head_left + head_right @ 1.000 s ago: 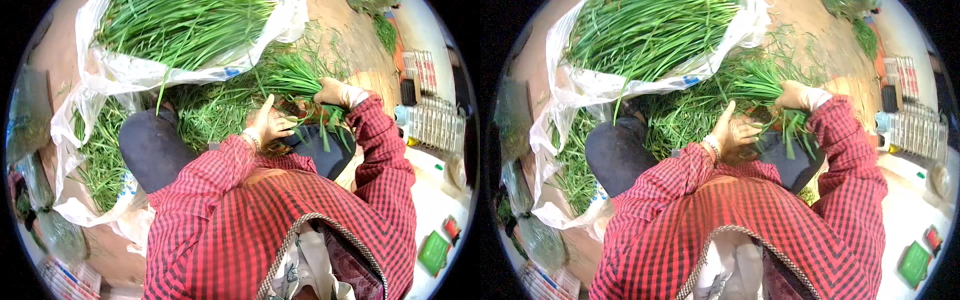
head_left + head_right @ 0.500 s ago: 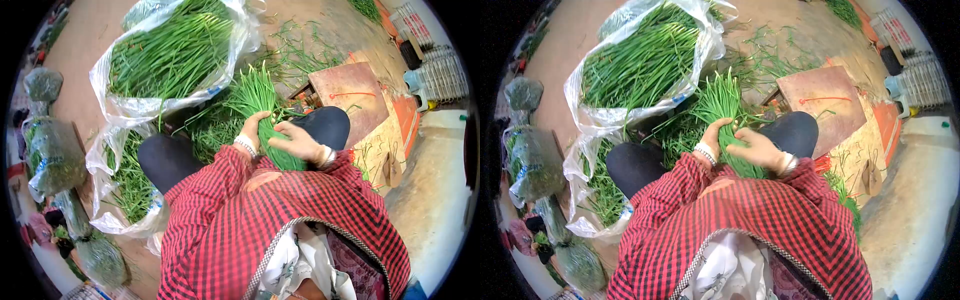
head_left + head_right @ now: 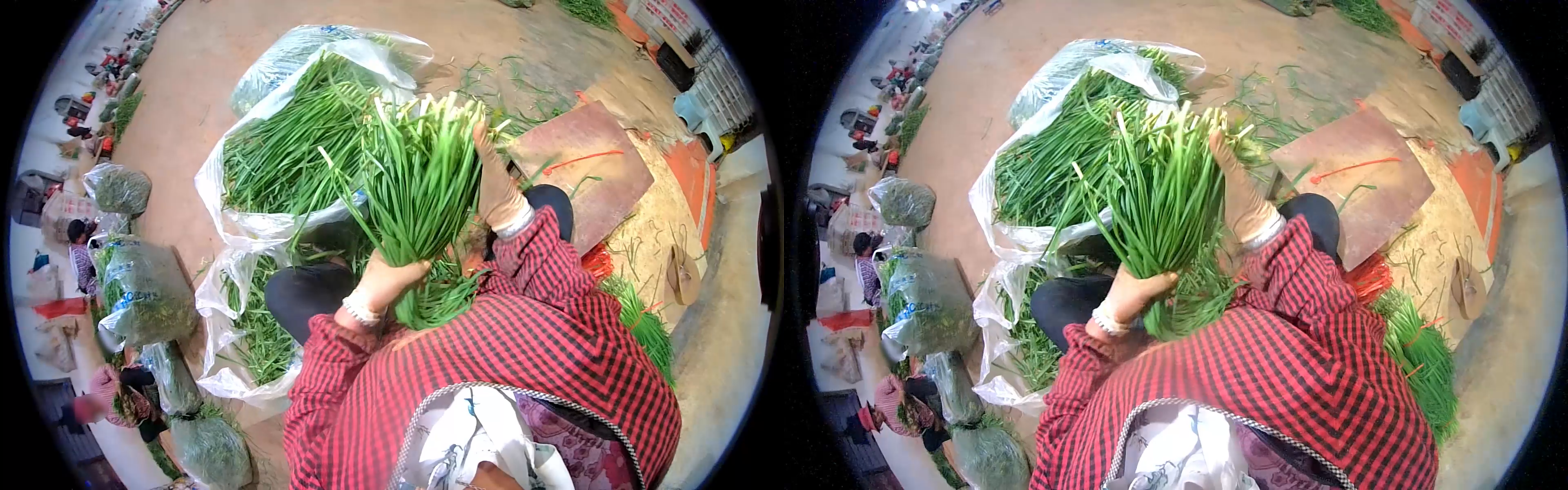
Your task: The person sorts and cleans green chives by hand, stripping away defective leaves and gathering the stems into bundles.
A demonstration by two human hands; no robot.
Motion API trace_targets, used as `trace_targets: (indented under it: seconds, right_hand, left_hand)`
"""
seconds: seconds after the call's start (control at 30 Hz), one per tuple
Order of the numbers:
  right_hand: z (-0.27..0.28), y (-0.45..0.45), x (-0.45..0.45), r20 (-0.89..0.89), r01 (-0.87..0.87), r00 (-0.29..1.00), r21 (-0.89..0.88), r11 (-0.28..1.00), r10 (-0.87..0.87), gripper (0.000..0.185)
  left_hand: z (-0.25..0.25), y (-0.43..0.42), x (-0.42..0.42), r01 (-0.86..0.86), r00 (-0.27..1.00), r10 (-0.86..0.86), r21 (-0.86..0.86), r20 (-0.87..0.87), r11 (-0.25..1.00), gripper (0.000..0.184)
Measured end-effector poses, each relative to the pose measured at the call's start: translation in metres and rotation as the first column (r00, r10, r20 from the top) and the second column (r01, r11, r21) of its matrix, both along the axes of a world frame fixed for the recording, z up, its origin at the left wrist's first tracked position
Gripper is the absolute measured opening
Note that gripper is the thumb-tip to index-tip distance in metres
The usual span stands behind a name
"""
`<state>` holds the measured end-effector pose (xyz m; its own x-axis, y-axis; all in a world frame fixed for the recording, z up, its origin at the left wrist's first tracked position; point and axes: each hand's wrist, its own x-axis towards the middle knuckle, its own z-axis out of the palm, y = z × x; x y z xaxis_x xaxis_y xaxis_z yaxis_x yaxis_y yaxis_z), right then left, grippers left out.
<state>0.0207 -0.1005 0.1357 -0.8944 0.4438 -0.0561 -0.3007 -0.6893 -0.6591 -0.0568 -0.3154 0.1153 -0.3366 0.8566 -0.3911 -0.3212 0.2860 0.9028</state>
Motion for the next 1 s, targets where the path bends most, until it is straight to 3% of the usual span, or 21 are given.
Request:
trace_targets:
  seconds: [0.03, 0.13, 0.17, 0.2, 0.27, 0.3, 0.33, 0.37, 0.4, 0.43, 0.47, 0.5, 0.63, 0.67, 0.73, 0.8, 0.83, 0.9, 0.93, 0.97, 1.0]
  right_hand:
    - [0.011, 0.002, -0.008, -0.089, 0.028, 0.996, 0.002, 1.000, -0.028, 0.069]
    - [0.007, 0.017, -0.032, -0.147, -0.104, 0.985, -0.104, 0.989, 0.088, 0.062]
    - [0.016, 0.014, -0.030, -0.144, -0.087, 0.986, 0.021, 0.996, 0.089, 0.050]
    - [0.025, 0.004, -0.028, -0.015, -0.028, 0.999, 0.013, 1.000, 0.028, 0.040]
    - [-0.008, 0.008, -0.051, 0.073, 0.055, 0.995, 0.161, 0.985, -0.068, 0.033]
    - [-0.042, 0.014, -0.062, -0.022, 0.078, 0.997, 0.381, 0.921, -0.076, 0.028]
    - [-0.033, 0.008, -0.059, 0.031, 0.073, 0.990, 0.712, 0.698, -0.135, 0.027]
    - [-0.047, 0.008, -0.064, 0.110, -0.028, 0.992, 0.697, 0.716, -0.068, 0.027]
    - [-0.062, 0.012, -0.070, 0.187, -0.131, 0.982, 0.675, 0.726, 0.003, 0.028]
    - [-0.062, 0.015, -0.070, 0.352, -0.146, 0.932, 0.593, 0.792, -0.092, 0.031]
    - [-0.059, 0.018, -0.069, 0.356, -0.063, 0.912, 0.616, 0.785, -0.206, 0.034]
    - [-0.051, 0.028, -0.061, 0.524, -0.110, 0.812, 0.570, 0.815, -0.257, 0.033]
    - [-0.089, 0.084, -0.029, 0.536, -0.011, 0.779, 0.530, 0.848, -0.325, 0.026]
    - [-0.100, 0.102, -0.015, 0.565, -0.270, 0.792, 0.665, 0.696, -0.233, 0.027]
    - [-0.109, 0.093, 0.002, 0.775, -0.765, 0.626, 0.632, 0.121, -0.093, 0.036]
    - [-0.079, 0.066, 0.008, 0.904, -0.820, 0.412, 0.310, -0.482, -0.119, 0.050]
    - [-0.068, 0.055, 0.007, 0.861, -0.824, 0.485, 0.391, -0.411, -0.153, 0.052]
    - [-0.035, 0.030, -0.004, 0.702, -0.707, 0.705, 0.706, -0.028, -0.100, 0.046]
    - [-0.022, 0.010, -0.007, 0.518, -0.502, 0.855, 0.838, 0.213, -0.023, 0.034]
    - [0.001, -0.013, -0.010, 0.484, -0.453, 0.875, 0.796, 0.401, 0.029, 0.028]
    - [0.008, -0.032, -0.012, 0.376, -0.369, 0.923, 0.808, 0.460, 0.079, 0.037]
  left_hand:
    - [0.012, -0.008, -0.002, -0.020, 0.990, 0.018, -0.018, -0.141, 1.000, 0.034]
    - [0.040, -0.033, -0.023, -0.011, 0.966, -0.019, -0.117, -0.258, 0.993, 0.042]
    - [0.048, -0.043, -0.027, -0.050, 0.939, 0.034, -0.037, -0.342, 0.998, 0.034]
    - [0.055, -0.054, -0.030, -0.083, 0.903, 0.095, 0.045, -0.419, 0.995, 0.026]
    - [0.075, -0.079, -0.042, 0.015, 0.805, -0.090, -0.132, -0.586, 0.991, 0.025]
    - [0.080, -0.089, -0.041, -0.023, 0.865, -0.061, -0.160, -0.498, 0.987, 0.025]
    - [0.085, -0.097, -0.038, -0.058, 0.914, -0.026, -0.192, -0.405, 0.980, 0.024]
    - [0.094, -0.103, -0.030, -0.128, 0.970, 0.080, -0.201, -0.229, 0.971, 0.026]
    - [0.093, -0.110, -0.026, -0.136, 0.971, 0.087, -0.212, -0.224, 0.968, 0.026]
    - [0.092, -0.119, -0.022, -0.191, 0.981, 0.172, -0.262, -0.094, 0.946, 0.031]
    - [0.091, -0.128, -0.018, -0.237, 0.965, 0.261, -0.317, 0.033, 0.918, 0.037]
    - [0.083, -0.131, -0.009, -0.288, 0.943, 0.319, -0.242, 0.100, 0.926, 0.040]
    - [0.051, -0.166, 0.000, -0.334, 0.916, 0.378, -0.263, 0.134, 0.905, 0.040]
    - [0.044, -0.169, 0.002, -0.345, 0.910, 0.390, -0.268, 0.139, 0.900, 0.040]
    - [0.033, -0.170, 0.004, -0.414, 0.817, 0.464, -0.212, 0.342, 0.885, 0.040]
    - [0.015, -0.174, 0.003, -0.408, 0.818, 0.458, -0.210, 0.347, 0.888, 0.043]
    - [0.015, -0.170, 0.003, -0.421, 0.804, 0.475, -0.221, 0.358, 0.880, 0.042]
    - [0.021, -0.154, 0.007, -0.464, 0.794, 0.515, -0.228, 0.321, 0.856, 0.039]
    - [0.017, -0.152, 0.006, -0.466, 0.813, 0.509, -0.210, 0.281, 0.860, 0.036]
    - [0.014, -0.151, 0.006, -0.466, 0.811, 0.510, -0.210, 0.285, 0.859, 0.034]
    - [0.012, -0.147, 0.005, -0.466, 0.811, 0.510, -0.208, 0.288, 0.860, 0.034]
